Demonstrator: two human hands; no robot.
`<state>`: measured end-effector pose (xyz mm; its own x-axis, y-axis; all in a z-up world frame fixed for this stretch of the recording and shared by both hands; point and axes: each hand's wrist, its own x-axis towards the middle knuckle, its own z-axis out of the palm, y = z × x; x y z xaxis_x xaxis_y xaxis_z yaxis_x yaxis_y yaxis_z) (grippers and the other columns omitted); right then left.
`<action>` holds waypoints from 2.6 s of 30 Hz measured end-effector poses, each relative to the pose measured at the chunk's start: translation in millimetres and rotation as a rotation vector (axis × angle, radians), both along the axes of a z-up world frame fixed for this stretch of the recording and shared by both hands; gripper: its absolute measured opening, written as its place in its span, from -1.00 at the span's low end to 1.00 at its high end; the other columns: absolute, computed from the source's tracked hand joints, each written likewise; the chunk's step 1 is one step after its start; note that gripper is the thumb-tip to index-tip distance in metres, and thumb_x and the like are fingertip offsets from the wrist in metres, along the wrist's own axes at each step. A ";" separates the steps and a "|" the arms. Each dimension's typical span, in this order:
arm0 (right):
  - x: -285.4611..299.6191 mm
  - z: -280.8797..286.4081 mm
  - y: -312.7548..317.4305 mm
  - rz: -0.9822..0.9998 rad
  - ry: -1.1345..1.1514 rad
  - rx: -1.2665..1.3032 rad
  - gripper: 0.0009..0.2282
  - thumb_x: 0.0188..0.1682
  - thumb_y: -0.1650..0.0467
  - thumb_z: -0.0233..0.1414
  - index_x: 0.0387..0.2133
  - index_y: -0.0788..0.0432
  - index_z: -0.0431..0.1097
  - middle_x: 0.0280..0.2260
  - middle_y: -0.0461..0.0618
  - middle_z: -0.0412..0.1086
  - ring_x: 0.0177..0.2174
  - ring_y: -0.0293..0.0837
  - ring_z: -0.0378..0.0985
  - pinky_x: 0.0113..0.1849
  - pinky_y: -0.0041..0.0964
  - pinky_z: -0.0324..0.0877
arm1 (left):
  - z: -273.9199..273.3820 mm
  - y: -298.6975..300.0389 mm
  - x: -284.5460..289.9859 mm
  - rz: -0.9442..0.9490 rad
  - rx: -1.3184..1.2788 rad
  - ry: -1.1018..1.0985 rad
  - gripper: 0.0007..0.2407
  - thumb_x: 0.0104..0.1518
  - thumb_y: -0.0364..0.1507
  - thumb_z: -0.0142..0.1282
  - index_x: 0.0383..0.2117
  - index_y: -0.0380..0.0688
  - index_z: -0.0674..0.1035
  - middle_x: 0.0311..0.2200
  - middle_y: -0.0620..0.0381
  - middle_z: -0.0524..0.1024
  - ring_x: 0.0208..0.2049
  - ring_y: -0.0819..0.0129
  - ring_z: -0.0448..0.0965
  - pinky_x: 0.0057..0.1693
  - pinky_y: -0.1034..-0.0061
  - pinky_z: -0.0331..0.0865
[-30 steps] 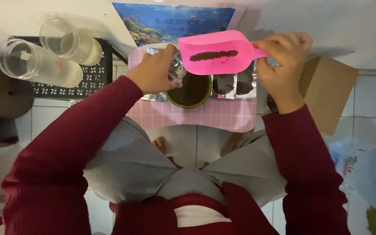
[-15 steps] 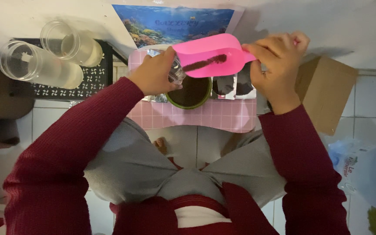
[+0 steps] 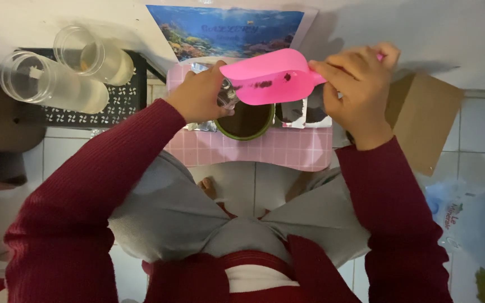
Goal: Preparing fish bait by scooping dry material from a bag into a bowl and adding components from a cup
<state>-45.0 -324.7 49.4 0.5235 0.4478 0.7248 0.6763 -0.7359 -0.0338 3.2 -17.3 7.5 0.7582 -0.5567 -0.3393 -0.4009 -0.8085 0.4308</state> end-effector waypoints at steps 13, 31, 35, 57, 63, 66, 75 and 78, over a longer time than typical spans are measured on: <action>-2.1 -4.8 -1.7 -0.015 0.012 -0.013 -0.68 -0.01 0.73 0.08 -0.30 0.10 0.68 -0.36 -0.12 0.50 -0.31 -0.04 0.48 -0.07 -0.09 -0.03 | 1.6 0.6 -0.8 -0.018 -0.054 -0.015 -0.19 -0.07 -0.29 0.45 0.34 -0.04 0.17 0.05 -0.01 0.35 -0.22 -0.05 0.58 0.07 -0.32 0.19; 7.3 -91.8 34.2 -0.176 0.290 -0.286 -0.63 -0.26 0.60 0.14 -0.24 -0.08 0.65 -0.42 -0.24 0.43 -0.39 -0.12 0.38 -0.19 -0.09 0.17 | 37.5 31.4 23.7 0.290 -0.322 -0.056 -0.44 0.07 -0.28 0.47 -0.06 -0.22 0.24 -0.19 -0.06 0.47 -0.25 0.15 0.51 -0.23 0.28 0.39; 13.1 -135.7 60.9 -0.144 0.341 -0.404 -0.83 -0.37 0.45 0.17 -0.52 -0.11 0.50 -0.52 -0.18 0.29 -0.40 0.00 0.36 -0.30 -0.03 0.05 | 32.1 19.6 22.4 0.312 -0.412 -0.219 -0.40 0.00 -0.22 0.53 -0.07 -0.17 0.25 -0.20 -0.05 0.50 -0.24 0.09 0.54 -0.18 0.18 0.36; 11.8 -81.8 93.6 0.024 0.966 0.565 -0.46 -0.14 -0.01 0.16 -0.11 0.16 0.44 -0.21 -0.01 0.55 -0.19 -0.16 0.58 -0.20 -0.23 0.45 | 30.1 -26.3 -12.5 0.506 -0.954 0.079 -0.12 -0.26 0.03 0.42 0.13 -0.23 0.22 0.03 -0.02 0.47 0.03 0.23 0.57 0.09 0.37 0.55; 6.6 -38.3 82.5 0.091 1.235 0.872 -0.80 -0.12 0.39 0.37 -0.28 0.15 0.57 -0.36 -0.05 0.57 -0.30 -0.27 0.55 -0.22 -0.31 0.52 | 14.4 -23.3 -17.1 0.530 -0.846 0.250 -0.56 -0.08 -0.37 0.50 -0.09 -0.26 0.56 -0.26 -0.14 0.60 -0.11 0.04 0.65 0.02 0.20 0.52; 9.2 -72.4 73.9 0.131 1.264 0.974 -0.89 -0.03 0.42 0.29 -0.28 0.15 0.58 -0.36 -0.10 0.55 -0.32 -0.28 0.55 -0.23 -0.33 0.52 | 12.4 -27.2 -20.4 0.525 -0.893 0.266 -0.73 -0.03 -0.42 0.46 -0.22 -0.14 0.65 -0.33 0.11 0.66 -0.20 0.36 0.63 0.01 0.39 0.51; -4.5 -34.1 80.4 0.142 1.183 0.909 -0.71 -0.04 0.39 0.31 -0.10 0.27 0.49 -0.24 0.11 0.55 -0.19 -0.15 0.56 -0.13 -0.14 0.54 | 7.2 -28.2 -23.9 0.592 -0.884 0.269 -0.81 0.07 -0.45 0.37 -0.20 -0.12 0.67 -0.33 0.13 0.66 -0.24 0.38 0.63 0.00 0.43 0.49; -1.4 -38.5 77.5 0.165 1.111 0.942 -0.61 -0.05 0.38 0.34 -0.03 0.28 0.39 -0.12 0.18 0.51 -0.09 -0.11 0.51 -0.05 -0.04 0.51 | -11.1 -26.0 -20.6 0.540 -0.842 0.279 -0.77 -0.01 -0.49 0.42 -0.23 -0.18 0.67 -0.37 0.07 0.66 -0.26 0.29 0.66 -0.04 0.39 0.51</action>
<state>-46.5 -247.2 10.8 0.9867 0.1567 0.0436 0.0545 -0.0656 -0.9964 -17.4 -43.3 -3.6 0.9313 -0.3048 -0.1996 0.1260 -0.2448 0.9613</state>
